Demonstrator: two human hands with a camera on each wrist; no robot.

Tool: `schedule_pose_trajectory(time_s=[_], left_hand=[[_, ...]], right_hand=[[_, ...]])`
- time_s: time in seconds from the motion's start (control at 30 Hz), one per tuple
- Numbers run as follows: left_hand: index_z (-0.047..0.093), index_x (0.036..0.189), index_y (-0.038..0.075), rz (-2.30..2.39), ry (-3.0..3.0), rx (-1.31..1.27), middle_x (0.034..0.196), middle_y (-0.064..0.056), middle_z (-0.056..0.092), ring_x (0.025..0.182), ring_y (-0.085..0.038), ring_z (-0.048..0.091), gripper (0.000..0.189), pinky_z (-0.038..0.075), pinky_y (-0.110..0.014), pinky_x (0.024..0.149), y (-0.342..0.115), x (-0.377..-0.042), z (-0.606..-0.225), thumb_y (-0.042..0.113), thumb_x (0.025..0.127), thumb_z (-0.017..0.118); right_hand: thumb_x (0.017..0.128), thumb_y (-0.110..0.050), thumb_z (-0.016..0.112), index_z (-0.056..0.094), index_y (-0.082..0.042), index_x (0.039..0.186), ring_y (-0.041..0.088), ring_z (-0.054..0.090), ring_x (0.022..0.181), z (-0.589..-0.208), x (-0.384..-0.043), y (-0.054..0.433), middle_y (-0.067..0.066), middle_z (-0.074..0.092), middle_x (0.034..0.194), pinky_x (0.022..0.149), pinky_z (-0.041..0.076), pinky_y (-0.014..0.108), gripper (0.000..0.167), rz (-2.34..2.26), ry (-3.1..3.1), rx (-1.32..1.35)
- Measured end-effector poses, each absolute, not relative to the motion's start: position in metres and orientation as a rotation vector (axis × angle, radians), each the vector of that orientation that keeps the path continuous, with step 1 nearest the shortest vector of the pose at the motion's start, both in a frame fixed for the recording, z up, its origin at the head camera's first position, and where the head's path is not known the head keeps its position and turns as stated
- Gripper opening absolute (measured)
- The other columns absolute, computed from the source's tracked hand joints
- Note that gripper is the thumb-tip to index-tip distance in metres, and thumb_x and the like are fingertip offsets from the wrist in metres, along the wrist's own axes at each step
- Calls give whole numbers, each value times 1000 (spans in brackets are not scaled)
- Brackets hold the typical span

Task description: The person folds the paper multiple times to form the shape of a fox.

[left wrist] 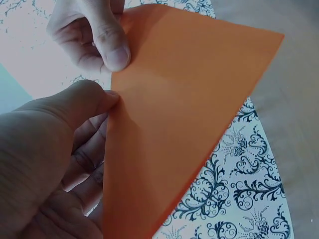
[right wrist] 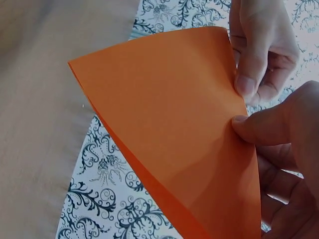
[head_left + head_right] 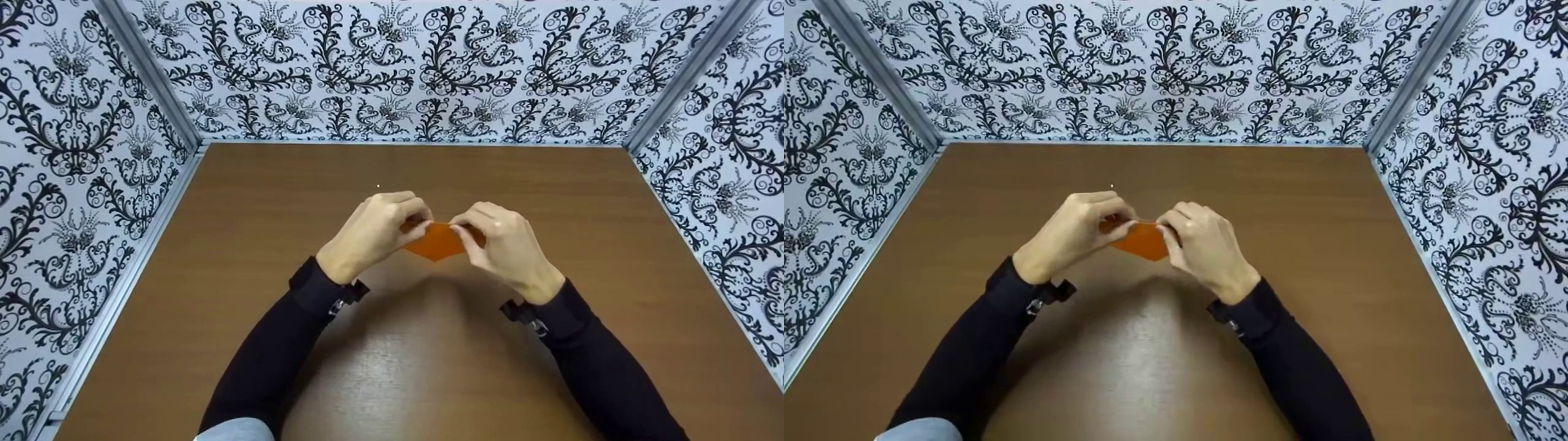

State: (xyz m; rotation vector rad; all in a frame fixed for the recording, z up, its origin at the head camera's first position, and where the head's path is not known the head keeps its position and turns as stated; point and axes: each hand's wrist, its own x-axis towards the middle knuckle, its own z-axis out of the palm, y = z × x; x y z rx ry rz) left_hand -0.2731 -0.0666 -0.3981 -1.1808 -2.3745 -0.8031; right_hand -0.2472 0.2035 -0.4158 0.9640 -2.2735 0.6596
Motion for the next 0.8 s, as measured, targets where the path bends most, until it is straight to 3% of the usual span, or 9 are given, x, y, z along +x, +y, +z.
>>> schedule_pose_trajectory(time_s=[0.33,0.57,0.77,0.8], left_hand=[[89,113,7,-864,-2409,-1096,109,-7,87,94,-21,81,7,71,-30,85,-86,-279,-388,11,111,83],[89,111,6,-858,-2391,-1047,107,-9,87,92,-22,82,8,71,-31,85,-97,-283,-384,12,111,83],[89,111,6,-880,-2402,-1005,107,-9,87,94,-22,83,7,72,-31,88,-105,-285,-382,11,111,83],[89,111,6,-885,-2403,-1000,107,-9,87,94,-22,84,7,72,-32,88,-106,-285,-382,11,111,83]], right_hand=[[103,1,88,86,-2,108,28,78,85,-407,-251,219,14,84,98,74,69,44,6,676,-2273,911],[102,2,88,87,-1,107,25,77,82,-401,-253,229,12,85,97,74,60,32,5,673,-2270,872],[103,1,88,88,0,108,27,79,84,-399,-254,235,13,86,98,76,65,36,5,674,-2290,846],[104,0,88,88,0,108,28,79,84,-398,-254,236,13,87,98,77,64,32,4,674,-2294,840]])
